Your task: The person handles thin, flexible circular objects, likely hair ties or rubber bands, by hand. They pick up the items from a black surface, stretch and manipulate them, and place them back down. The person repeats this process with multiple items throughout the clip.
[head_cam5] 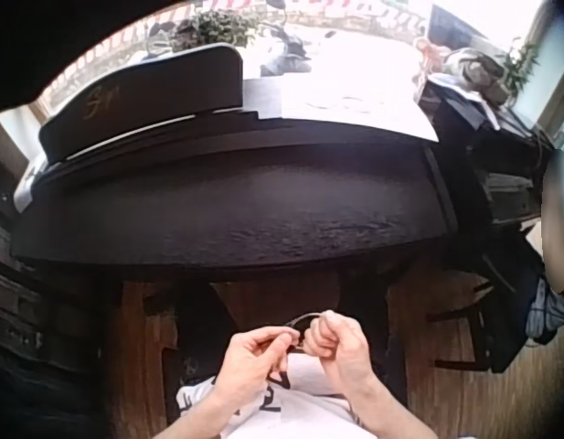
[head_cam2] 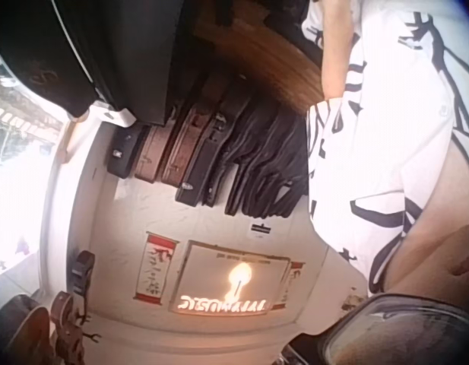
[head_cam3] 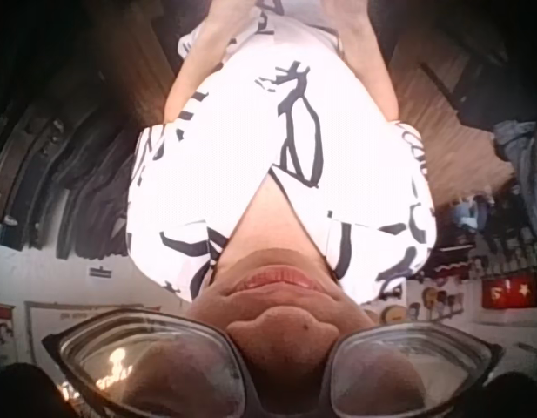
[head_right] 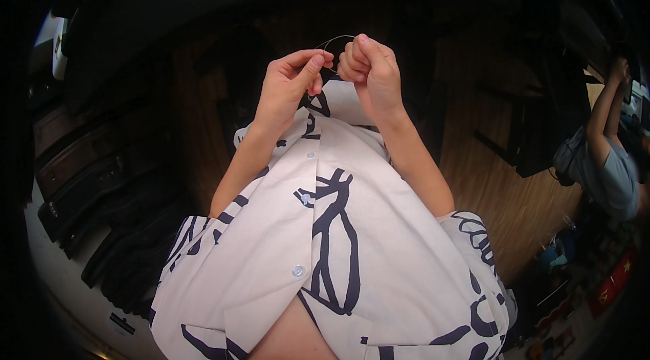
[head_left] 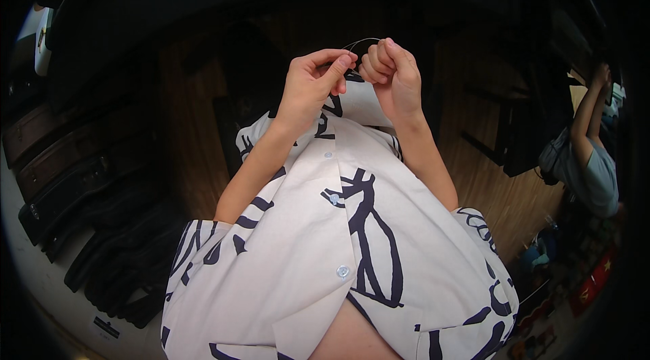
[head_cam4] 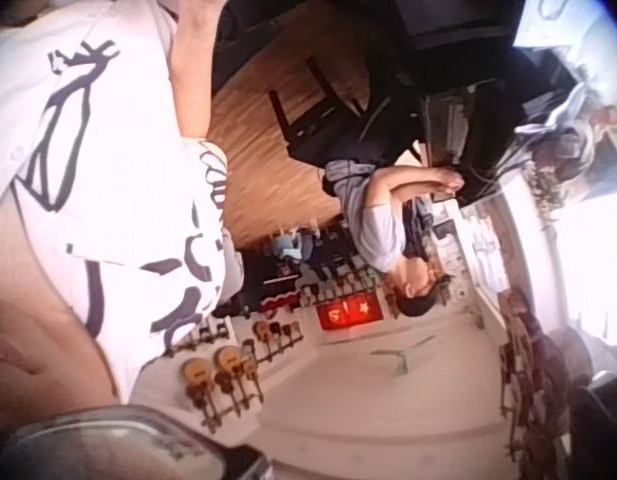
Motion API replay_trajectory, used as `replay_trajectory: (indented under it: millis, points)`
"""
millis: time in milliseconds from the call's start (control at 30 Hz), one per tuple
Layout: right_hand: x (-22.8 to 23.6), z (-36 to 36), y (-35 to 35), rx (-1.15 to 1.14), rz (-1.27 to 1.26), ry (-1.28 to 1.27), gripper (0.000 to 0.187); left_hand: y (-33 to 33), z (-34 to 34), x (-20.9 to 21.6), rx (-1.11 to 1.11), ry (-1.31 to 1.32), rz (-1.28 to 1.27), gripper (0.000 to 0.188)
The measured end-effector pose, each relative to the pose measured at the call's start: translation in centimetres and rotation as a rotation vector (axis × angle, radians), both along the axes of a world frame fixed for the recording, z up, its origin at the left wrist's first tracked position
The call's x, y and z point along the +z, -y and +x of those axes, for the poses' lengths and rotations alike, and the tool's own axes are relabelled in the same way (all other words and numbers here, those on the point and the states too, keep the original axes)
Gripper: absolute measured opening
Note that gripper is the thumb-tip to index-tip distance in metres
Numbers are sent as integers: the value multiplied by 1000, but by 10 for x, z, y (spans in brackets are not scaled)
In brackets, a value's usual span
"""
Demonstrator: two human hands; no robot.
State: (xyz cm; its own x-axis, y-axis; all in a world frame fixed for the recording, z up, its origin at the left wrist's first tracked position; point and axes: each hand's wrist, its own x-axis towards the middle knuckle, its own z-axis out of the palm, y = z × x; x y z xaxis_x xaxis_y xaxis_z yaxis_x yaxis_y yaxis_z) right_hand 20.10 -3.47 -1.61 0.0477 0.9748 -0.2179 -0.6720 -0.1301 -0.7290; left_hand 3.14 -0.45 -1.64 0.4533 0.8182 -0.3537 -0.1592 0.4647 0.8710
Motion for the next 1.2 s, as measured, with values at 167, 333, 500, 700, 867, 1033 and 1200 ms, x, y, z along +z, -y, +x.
replay_trajectory:
  millis: [167, 333, 500, 700, 867, 1033, 1200]
  points:
    - [-6, -3, -1, -35, -30, 7, 36, -2, 0, 3, 25, 5, -15, 34]
    - [-3, -6, -1, -9, -76, -42, 23, -3, 0, -3, 80, 104, -82, 33]
    - [-4, -11, -1, 27, -103, -124, 18, -4, -5, -1, 127, 217, -170, 26]
    - [-5, 4, 1, 187, -95, 62, 17, -14, -14, -2, 130, 375, -323, 23]
    - [1, 9, 4, 214, -136, 133, 14, -22, -19, 4, 19, 462, -369, 22]
    - [9, 12, -2, 183, -153, 130, 14, -21, -19, -4, -27, 470, -239, 20]
    - [7, 18, -2, 175, -142, 160, 14, -21, -20, -5, 22, 177, 89, 17]
